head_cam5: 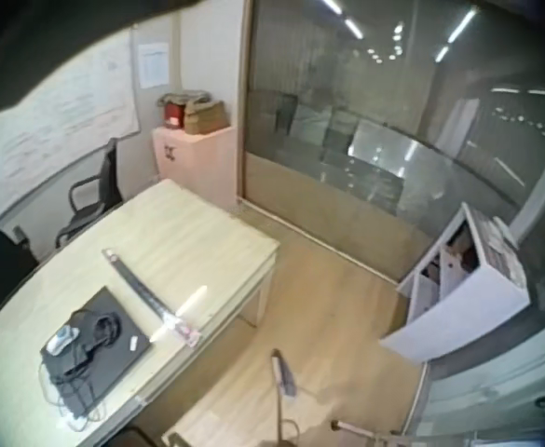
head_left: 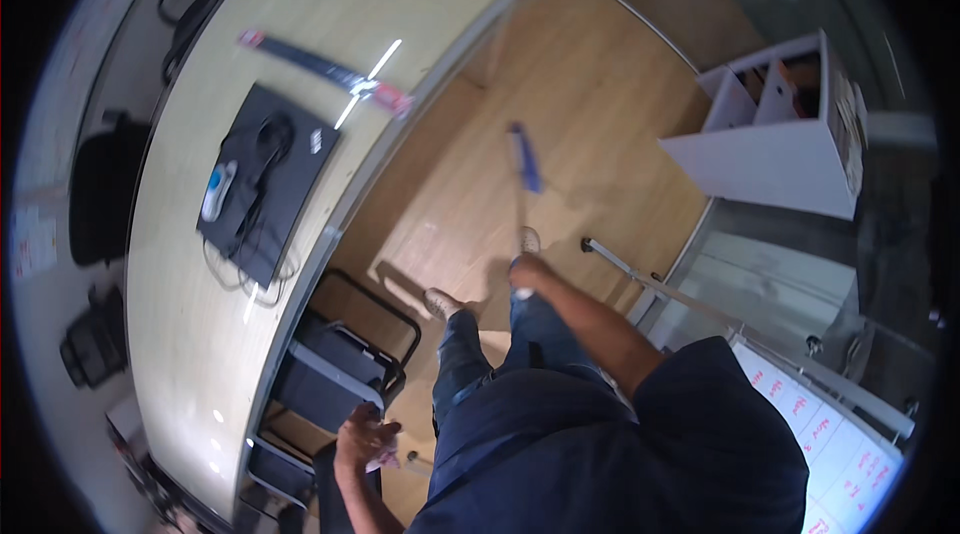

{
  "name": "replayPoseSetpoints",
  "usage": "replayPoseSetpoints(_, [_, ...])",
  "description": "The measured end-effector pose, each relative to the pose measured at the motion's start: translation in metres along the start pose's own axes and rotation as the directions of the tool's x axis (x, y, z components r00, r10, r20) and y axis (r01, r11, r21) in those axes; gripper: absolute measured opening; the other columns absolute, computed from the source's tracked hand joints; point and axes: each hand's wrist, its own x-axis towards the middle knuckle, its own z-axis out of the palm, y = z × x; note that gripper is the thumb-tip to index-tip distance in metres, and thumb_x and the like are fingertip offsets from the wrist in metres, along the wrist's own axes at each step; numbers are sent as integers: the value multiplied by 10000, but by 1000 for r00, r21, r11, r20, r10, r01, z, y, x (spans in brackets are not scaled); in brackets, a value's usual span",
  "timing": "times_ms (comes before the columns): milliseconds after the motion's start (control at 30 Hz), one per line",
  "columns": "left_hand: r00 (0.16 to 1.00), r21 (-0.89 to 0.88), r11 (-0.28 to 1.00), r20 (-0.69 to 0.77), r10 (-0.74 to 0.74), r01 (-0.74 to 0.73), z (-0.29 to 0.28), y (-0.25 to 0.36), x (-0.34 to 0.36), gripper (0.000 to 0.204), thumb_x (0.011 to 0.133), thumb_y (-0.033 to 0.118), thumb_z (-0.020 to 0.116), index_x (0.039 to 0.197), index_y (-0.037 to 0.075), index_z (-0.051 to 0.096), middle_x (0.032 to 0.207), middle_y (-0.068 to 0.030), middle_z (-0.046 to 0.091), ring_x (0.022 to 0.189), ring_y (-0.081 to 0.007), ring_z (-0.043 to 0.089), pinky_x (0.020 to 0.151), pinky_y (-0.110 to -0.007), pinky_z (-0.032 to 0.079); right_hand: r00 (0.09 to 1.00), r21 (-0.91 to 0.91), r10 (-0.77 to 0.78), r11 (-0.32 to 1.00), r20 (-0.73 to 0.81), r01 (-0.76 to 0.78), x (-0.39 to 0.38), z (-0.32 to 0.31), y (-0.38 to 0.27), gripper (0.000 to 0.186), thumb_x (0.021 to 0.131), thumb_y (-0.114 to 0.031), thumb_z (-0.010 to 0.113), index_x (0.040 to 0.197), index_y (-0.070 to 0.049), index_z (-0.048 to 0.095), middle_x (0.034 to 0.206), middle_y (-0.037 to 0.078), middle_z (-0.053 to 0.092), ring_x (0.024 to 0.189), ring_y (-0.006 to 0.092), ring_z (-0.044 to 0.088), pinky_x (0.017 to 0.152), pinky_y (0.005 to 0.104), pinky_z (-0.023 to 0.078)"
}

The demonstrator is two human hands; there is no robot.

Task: The person sweeps the floor of an office using a broom. They move office chairs and a sofa to access areas underneath and around them, continuing to sweep the wooden floor throughout the room.

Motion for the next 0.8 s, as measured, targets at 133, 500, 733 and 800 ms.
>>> replayPoseSetpoints(133, [974,-101,985,160,158,-143,30,104,33,717,651,336,834,1235,9,578,1053,-176,688,996,-271,673,874,-356,523,967,359,87,918,240,-172,-46,-53,-33,444,737,-157,680,1129,11,556,709,117,618,564,181,567,509,347,439])
replayPoseSetpoints(500, [954,217,934,156,255,-285,17,215,83,617,707,331,816,1161,-35,614,1028,-189,699,968,-265,683,840,-364,527,878,349,416,880,-236,-324,-245,-202,101,793,715,-69,567,1470,-182,350,1042,257,640,1023,418,610,865,470,496])
replayPoseSetpoints(733, [980,236,961,164,110,-147,18,254,108,677,694,367,804,1191,-46,603,1094,-235,668,1018,-299,668,869,-359,518,671,429,608,787,-424,-443,-103,-294,247,678,753,-101,558,1403,-9,389,1016,245,662,967,393,642,813,465,518])
replayPoseSetpoints(800, [976,266,950,188,114,-162,21,265,113,681,698,372,801,1197,-45,600,1103,-239,663,1025,-303,663,875,-357,514,710,465,590,788,-383,-404,-65,-297,255,612,766,-133,553,1336,53,433,1040,249,659,977,379,645,821,448,521])
